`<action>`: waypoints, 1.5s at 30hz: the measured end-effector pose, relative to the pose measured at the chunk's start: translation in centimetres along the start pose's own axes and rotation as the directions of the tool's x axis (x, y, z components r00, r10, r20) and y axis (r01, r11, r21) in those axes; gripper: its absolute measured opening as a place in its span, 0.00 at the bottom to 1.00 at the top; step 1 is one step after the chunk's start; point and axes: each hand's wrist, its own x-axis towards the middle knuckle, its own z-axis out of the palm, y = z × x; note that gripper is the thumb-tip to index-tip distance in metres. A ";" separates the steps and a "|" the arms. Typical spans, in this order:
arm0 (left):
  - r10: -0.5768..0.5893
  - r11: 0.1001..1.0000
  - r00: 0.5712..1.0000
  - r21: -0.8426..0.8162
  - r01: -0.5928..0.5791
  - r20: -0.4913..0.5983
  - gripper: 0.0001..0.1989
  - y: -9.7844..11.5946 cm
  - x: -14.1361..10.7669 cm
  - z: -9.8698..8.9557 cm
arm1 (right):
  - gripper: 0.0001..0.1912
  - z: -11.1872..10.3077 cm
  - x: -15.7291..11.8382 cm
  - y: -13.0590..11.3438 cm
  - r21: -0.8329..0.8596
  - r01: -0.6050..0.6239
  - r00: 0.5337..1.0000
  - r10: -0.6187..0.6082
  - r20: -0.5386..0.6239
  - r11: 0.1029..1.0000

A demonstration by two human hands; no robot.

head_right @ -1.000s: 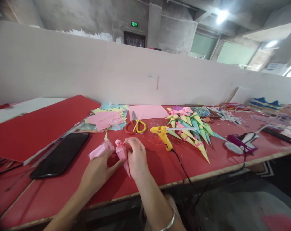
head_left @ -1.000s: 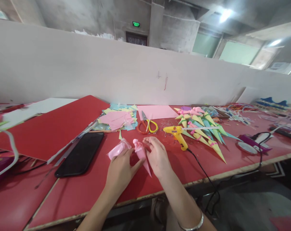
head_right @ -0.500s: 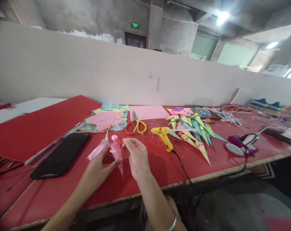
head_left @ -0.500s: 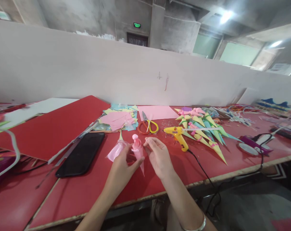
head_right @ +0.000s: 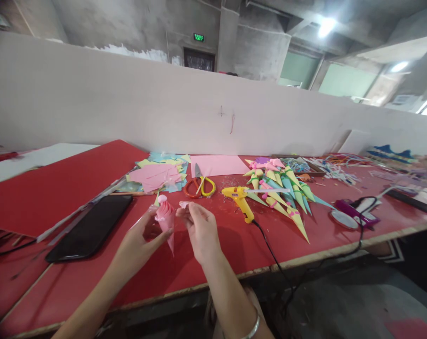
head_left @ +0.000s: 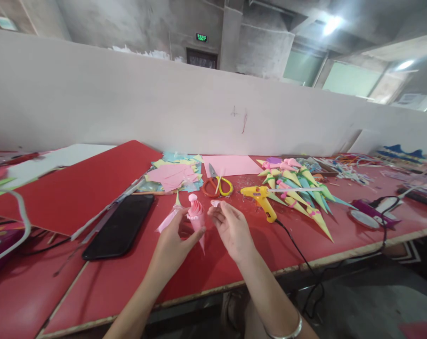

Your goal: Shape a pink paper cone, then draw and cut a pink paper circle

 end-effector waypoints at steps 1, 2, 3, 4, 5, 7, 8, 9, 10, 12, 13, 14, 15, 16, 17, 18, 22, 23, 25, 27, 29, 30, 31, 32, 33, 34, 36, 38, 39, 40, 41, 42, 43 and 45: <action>-0.002 1.000 1.000 -0.001 0.002 0.002 0.21 0.0 0.0 0.0 | 0.11 -0.1 0.0 0.0 -0.004 0.000 1.000 0.000 -0.007 1.000; -0.004 1.000 1.000 -0.006 0.004 0.003 0.21 -0.1 0.0 0.0 | 0.11 -0.1 0.0 0.0 -0.018 0.002 1.000 -0.002 -0.008 1.000; -0.005 1.000 1.000 -0.011 0.005 0.002 0.21 -0.1 0.0 0.0 | 0.10 -0.2 0.1 0.0 -0.036 0.002 1.000 -0.003 -0.006 0.999; -0.004 1.000 1.000 -0.017 0.004 -0.001 0.22 -0.1 0.0 0.0 | 0.10 -0.2 0.1 0.0 -0.051 0.001 1.000 -0.002 -0.003 0.999; -0.004 1.000 1.000 -0.024 0.004 -0.001 0.22 -0.2 0.0 0.0 | 0.10 -0.3 0.1 0.0 -0.062 0.000 1.000 0.000 0.000 0.998; -0.009 0.999 1.000 -0.036 0.010 0.009 0.22 -0.2 0.0 0.0 | 0.09 -0.3 0.1 0.0 -0.072 -0.002 1.000 0.003 0.006 0.997; -0.015 0.999 1.000 -0.039 0.015 0.015 0.22 -0.2 0.0 0.0 | 0.09 -0.3 0.1 0.0 -0.073 -0.003 1.000 0.004 0.007 0.997; -0.021 0.999 1.000 -0.040 0.022 0.021 0.22 -0.2 0.0 -0.1 | 0.09 -0.2 0.0 0.0 -0.072 -0.004 1.000 0.005 0.007 0.997; -0.028 0.999 0.999 -0.042 0.029 0.028 0.23 -0.2 0.0 -0.1 | 0.09 -0.2 0.0 0.0 -0.070 -0.005 1.000 0.006 0.006 0.998; -0.037 0.998 0.999 -0.045 0.038 0.033 0.23 -0.1 0.0 -0.1 | 0.10 -0.1 0.0 -0.1 -0.059 -0.008 1.000 0.008 0.000 0.998; -0.039 0.998 0.999 -0.048 0.041 0.035 0.23 -0.1 0.0 -0.1 | 0.10 -0.1 0.0 -0.1 -0.053 -0.008 1.000 0.008 -0.006 0.999; -0.041 0.998 0.998 -0.054 0.043 0.038 0.23 -0.1 0.1 0.0 | 0.11 -0.1 -0.1 -0.1 -0.048 -0.007 1.000 0.006 -0.011 0.999; -0.041 0.997 0.998 -0.062 0.043 0.038 0.23 -0.1 0.1 0.0 | 0.12 -0.2 0.0 -0.1 -0.048 -0.003 1.000 0.002 -0.015 0.999; -0.039 0.997 0.999 -0.069 0.042 0.034 0.23 0.0 0.1 0.0 | 0.13 -0.2 0.0 -0.1 -0.054 0.003 1.000 -0.004 -0.018 0.999; -0.037 0.996 0.999 -0.074 0.039 0.027 0.23 0.0 0.1 0.0 | 0.13 -0.3 0.0 -0.1 -0.066 0.010 1.000 -0.011 -0.018 0.998; -0.033 0.996 0.999 -0.077 0.035 0.018 0.23 0.0 0.0 0.1 | 0.13 -0.3 0.0 -0.1 -0.081 0.017 1.000 -0.019 -0.015 0.997; -0.021 0.998 1.000 -0.066 0.021 -0.003 0.22 -0.1 0.0 0.1 | 0.10 -0.3 0.0 0.1 -0.124 0.047 0.999 -0.049 -0.013 0.991; -0.020 0.998 1.000 -0.065 0.020 0.001 0.22 -0.1 0.0 0.0 | 0.10 -0.3 0.0 0.1 -0.126 0.054 0.998 -0.056 -0.015 0.991; -0.020 0.998 1.000 -0.067 0.021 0.014 0.23 0.0 0.0 0.0 | 0.10 -0.2 -0.1 0.1 -0.138 0.070 0.997 -0.074 -0.022 0.988; -0.020 0.997 1.000 -0.071 0.021 0.009 0.24 0.0 0.0 0.1 | 0.12 -0.2 -0.2 0.0 -0.189 0.098 0.994 -0.106 -0.033 0.977; -0.021 0.997 1.000 -0.072 0.021 -0.001 0.23 0.0 0.0 0.1 | 0.11 -0.2 -0.1 0.1 -0.260 0.126 0.989 -0.140 -0.039 0.958; -0.023 0.997 1.000 -0.071 0.022 -0.003 0.22 0.0 0.1 0.1 | 0.09 -0.2 -0.1 0.2 -0.290 0.131 0.988 -0.148 -0.037 0.948; -0.024 0.997 1.000 -0.071 0.024 -0.004 0.21 0.0 0.1 0.2 | 0.08 -0.3 -0.1 0.3 -0.309 0.132 0.988 -0.149 -0.033 0.942; -0.026 0.997 1.000 -0.070 0.026 0.001 0.20 0.0 0.1 0.2 | 0.09 -0.3 0.0 0.4 -0.314 0.131 0.989 -0.147 -0.027 0.940; -0.025 0.997 1.000 -0.071 0.026 0.006 0.19 0.0 0.1 0.2 | 0.10 -0.4 0.0 0.4 -0.308 0.130 0.989 -0.143 -0.021 0.942; -0.022 0.997 1.000 -0.072 0.023 0.011 0.19 0.0 0.1 0.2 | 0.11 -0.4 0.0 0.5 -0.296 0.132 0.990 -0.143 -0.015 0.946; -0.015 0.998 1.000 -0.067 0.017 0.019 0.18 0.2 0.1 0.3 | 0.11 -0.4 0.0 0.5 -0.259 0.151 0.987 -0.159 -0.013 0.954; -0.013 0.998 1.000 -0.060 0.015 0.020 0.17 0.4 0.0 0.3 | 0.09 -0.5 0.0 0.4 -0.244 0.166 0.985 -0.174 -0.012 0.955; -0.016 0.998 1.000 -0.056 0.017 0.019 0.17 0.5 0.0 0.3 | 0.08 -0.5 0.0 0.3 -0.257 0.173 0.983 -0.183 -0.015 0.951; -0.020 0.998 1.000 -0.052 0.021 0.020 0.16 0.6 0.0 0.3 | 0.07 -0.5 0.0 0.3 -0.285 0.183 0.980 -0.197 -0.020 0.941; -0.024 0.998 1.000 -0.051 0.025 0.019 0.16 0.6 0.0 0.3 | 0.07 -0.5 0.0 0.2 -0.323 0.192 0.977 -0.211 -0.025 0.927; -0.028 0.998 0.999 -0.052 0.029 0.016 0.17 0.6 0.0 0.3 | 0.07 -0.5 0.0 0.1 -0.362 0.198 0.974 -0.224 -0.030 0.911; -0.033 0.998 0.999 -0.052 0.034 0.013 0.18 0.6 0.0 0.3 | 0.06 -0.6 0.0 0.1 -0.393 0.202 0.972 -0.233 -0.032 0.897; -0.038 0.998 0.999 -0.057 0.039 0.006 0.18 0.5 0.0 0.3 | 0.07 -0.6 -0.1 0.0 -0.413 0.196 0.973 -0.228 -0.027 0.889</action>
